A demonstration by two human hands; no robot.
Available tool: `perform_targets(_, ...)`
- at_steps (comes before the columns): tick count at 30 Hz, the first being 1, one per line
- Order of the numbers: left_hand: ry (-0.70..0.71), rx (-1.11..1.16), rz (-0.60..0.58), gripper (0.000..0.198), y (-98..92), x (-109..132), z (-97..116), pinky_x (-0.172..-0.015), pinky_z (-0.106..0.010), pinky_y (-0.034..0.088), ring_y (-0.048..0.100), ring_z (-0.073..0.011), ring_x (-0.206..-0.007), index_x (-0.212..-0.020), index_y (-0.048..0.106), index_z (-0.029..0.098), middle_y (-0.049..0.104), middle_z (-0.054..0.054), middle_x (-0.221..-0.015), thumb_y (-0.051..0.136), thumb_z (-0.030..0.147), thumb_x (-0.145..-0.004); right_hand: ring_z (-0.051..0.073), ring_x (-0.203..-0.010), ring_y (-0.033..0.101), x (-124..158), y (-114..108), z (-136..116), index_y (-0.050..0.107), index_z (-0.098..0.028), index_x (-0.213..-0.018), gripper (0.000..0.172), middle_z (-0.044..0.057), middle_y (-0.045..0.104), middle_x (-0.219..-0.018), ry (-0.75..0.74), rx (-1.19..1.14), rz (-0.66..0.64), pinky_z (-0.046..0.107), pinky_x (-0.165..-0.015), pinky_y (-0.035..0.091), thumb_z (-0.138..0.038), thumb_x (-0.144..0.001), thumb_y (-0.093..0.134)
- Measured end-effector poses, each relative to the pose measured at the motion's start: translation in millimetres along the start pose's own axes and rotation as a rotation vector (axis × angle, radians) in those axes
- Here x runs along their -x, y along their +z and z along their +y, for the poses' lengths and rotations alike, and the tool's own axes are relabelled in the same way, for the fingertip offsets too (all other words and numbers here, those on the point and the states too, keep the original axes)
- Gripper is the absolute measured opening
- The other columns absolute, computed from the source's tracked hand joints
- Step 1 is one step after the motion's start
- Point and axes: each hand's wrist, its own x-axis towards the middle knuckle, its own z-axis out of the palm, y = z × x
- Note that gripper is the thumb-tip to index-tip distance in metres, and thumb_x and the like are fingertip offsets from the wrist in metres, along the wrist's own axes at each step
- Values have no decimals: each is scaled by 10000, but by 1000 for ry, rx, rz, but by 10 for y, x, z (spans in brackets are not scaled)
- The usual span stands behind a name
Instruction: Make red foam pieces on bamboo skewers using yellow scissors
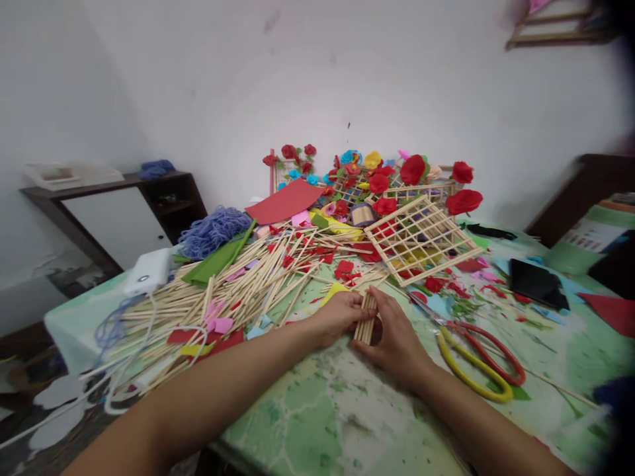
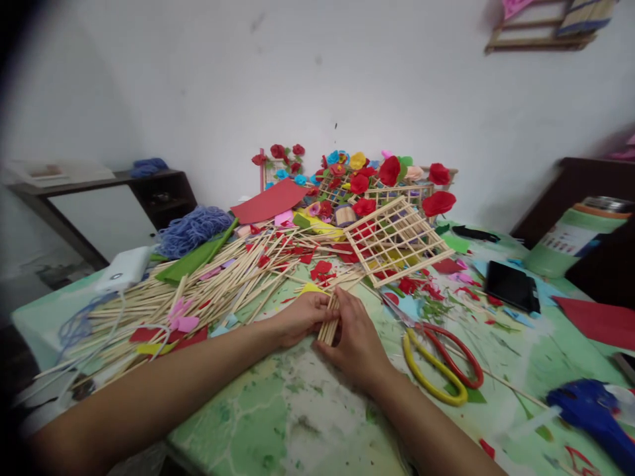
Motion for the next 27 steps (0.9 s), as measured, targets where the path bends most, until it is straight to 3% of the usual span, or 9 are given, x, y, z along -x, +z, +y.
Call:
perform_targets(5,34,-5,-24,362,-17,-17,-25,-601,-264,423,547,-129,-560,-712,568,116,592,-22,-626,762,359,-528,303,-1191,391,-8,21,12,212,-188,-1365,889,140,428,-1283,-32,44,17,479,-979,351,-333,-621,676)
perform_targets(9,95,-140,-14,323,-34,-29,-60,-587,-258,402,526,-137,-565,-712,538,144,567,-10,-619,639,445,-657,315,-1185,398,-18,29,21,216,-189,-1359,866,146,428,-1279,-35,63,28,502,-967,355,-348,-634,663)
perform_targets(13,353,-674,179,250,-67,-14,21,-631,-249,381,506,-152,-639,-708,569,163,570,-22,-672,486,385,-789,312,-1192,393,-24,16,17,208,-196,-1361,851,145,421,-1284,-32,49,47,509,-975,343,-358,-652,649)
perform_targets(16,568,-1094,322,219,-188,9,246,-742,-269,372,523,-183,-757,-806,612,180,601,-56,-787,440,315,-824,311,-1200,380,-18,7,3,210,-189,-1363,880,148,414,-1292,-14,43,54,501,-986,334,-384,-635,665)
perform_targets(18,637,-1379,454,218,-350,22,460,-815,-300,356,527,-215,-846,-822,619,175,604,-85,-827,429,281,-825,308,-1210,368,-11,6,-7,208,-183,-1367,892,150,401,-1306,-12,47,40,491,-998,324,-391,-633,669)
perform_targets(21,510,-1640,782,255,-687,39,762,-811,-336,376,537,-244,-899,-842,616,165,614,-117,-885,373,243,-837,298,-1227,347,2,6,-17,198,-177,-1373,901,149,380,-1328,-11,60,6,475,-1017,306,-386,-635,670)
perform_targets(23,303,-1751,960,242,-917,54,885,-780,-334,403,555,-252,-892,-818,622,147,624,-135,-874,387,203,-812,292,-1238,333,8,6,-17,183,-178,-1379,906,148,372,-1337,-8,56,-15,472,-1022,299,-388,-640,664)
perform_targets(25,94,-1820,1045,233,-1103,68,929,-757,-312,423,576,-244,-881,-823,629,137,637,-144,-882,400,151,-780,291,-1248,319,14,7,-12,169,-179,-1384,907,148,364,-1345,-8,51,-33,478,-1026,285,-390,-648,656)
perform_targets(27,-33,-1840,1050,235,-1217,74,918,-738,-298,437,592,-237,-874,-837,635,135,646,-145,-900,413,136,-760,292,-1255,309,17,9,-4,163,-175,-1385,908,150,357,-1353,-9,52,-46,481,-1035,268,-393,-651,652)
